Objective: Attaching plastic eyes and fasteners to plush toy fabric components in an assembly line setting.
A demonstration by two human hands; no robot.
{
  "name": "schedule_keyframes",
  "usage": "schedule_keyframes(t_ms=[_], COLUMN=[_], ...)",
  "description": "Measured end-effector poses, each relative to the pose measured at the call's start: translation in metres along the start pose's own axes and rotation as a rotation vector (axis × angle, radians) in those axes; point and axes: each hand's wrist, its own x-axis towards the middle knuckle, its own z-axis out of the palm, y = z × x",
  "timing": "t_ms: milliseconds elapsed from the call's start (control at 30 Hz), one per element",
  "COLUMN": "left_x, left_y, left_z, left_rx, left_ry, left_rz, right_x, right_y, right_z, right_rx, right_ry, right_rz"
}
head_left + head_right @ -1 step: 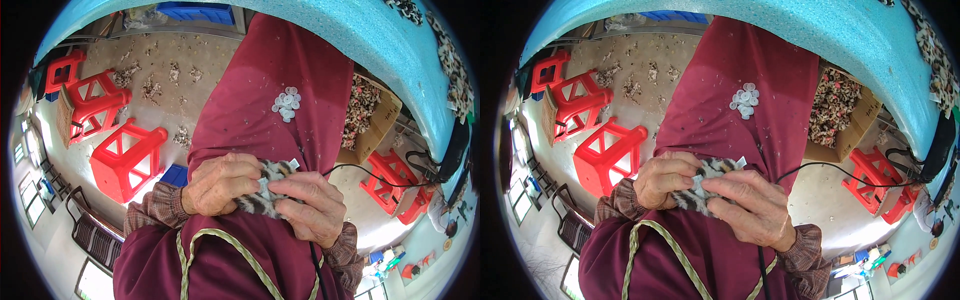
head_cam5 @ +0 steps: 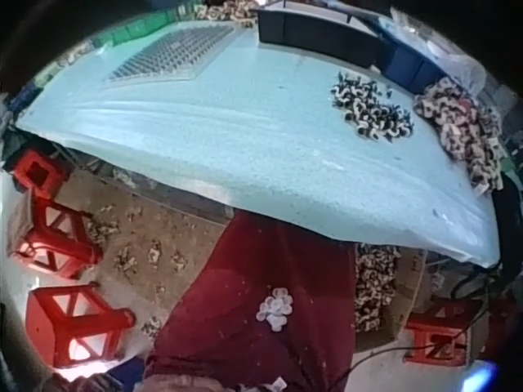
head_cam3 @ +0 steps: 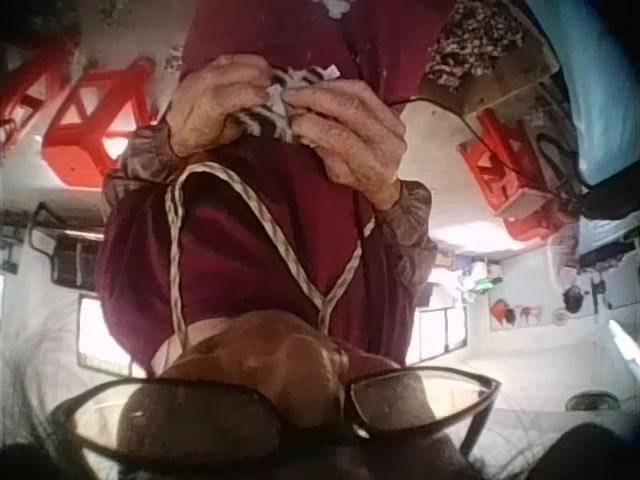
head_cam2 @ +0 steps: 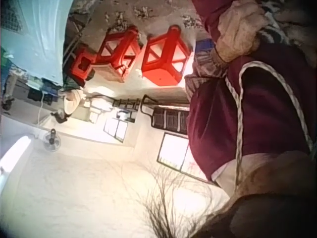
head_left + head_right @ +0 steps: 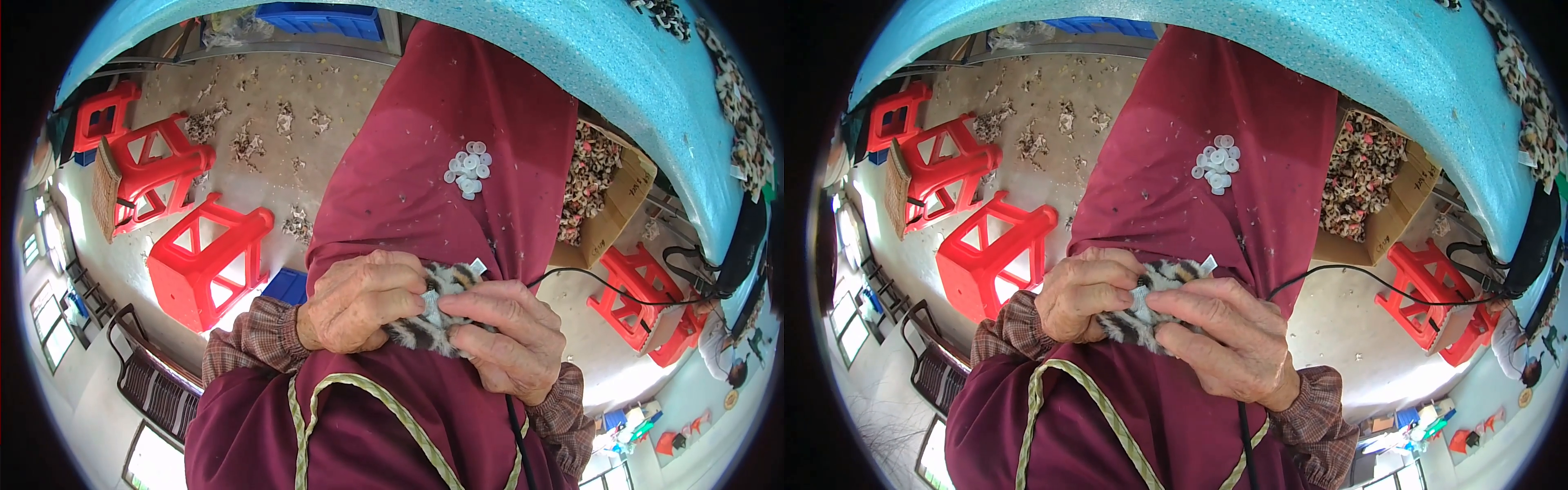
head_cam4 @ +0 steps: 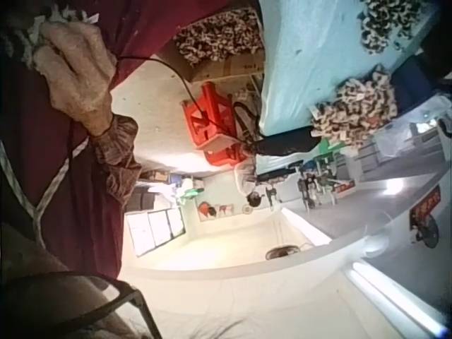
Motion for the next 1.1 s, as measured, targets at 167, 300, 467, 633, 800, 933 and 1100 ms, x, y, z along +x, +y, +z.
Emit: schedule_keyframes(t_ms=[167, 300, 467, 633, 800, 933, 1100], left_x=[-0.004, -0.009, -0.006, -0.004, -0.003, -0.008, -0.007], left_y=[-0.005, -0.002, -0.001, -0.006, -0.01, -0.012, -0.016], left_z=[0.0, 0.006, 0.006, 0.011, 0.012, 0.014, 0.015], left_rx=[-0.059, -0.372, -0.402, -0.265, -0.245, -0.253, -0.201], left_ry=[-0.094, -0.195, -0.276, -0.178, -0.149, -0.11, -0.05], left_rz=[-0.062, -0.646, -0.755, -0.438, -0.367, -0.364, -0.204], right_x=[-0.011, -0.015, 0.007, 0.033, 0.051, 0.05, 0.05], right_y=[0.004, 0.016, 0.051, 0.095, 0.115, 0.13, 0.124], right_z=[0.005, 0.002, -0.023, 0.009, 0.029, 0.036, 0.022], right_rx=[0.221, 0.554, 0.538, -0.259, -0.555, -0.669, -0.536], right_ry=[-0.044, -0.199, -0.407, -0.06, -0.07, -0.171, -0.054], right_rz=[0.262, 0.577, 0.853, 0.418, 0.38, 0.406, 0.286])
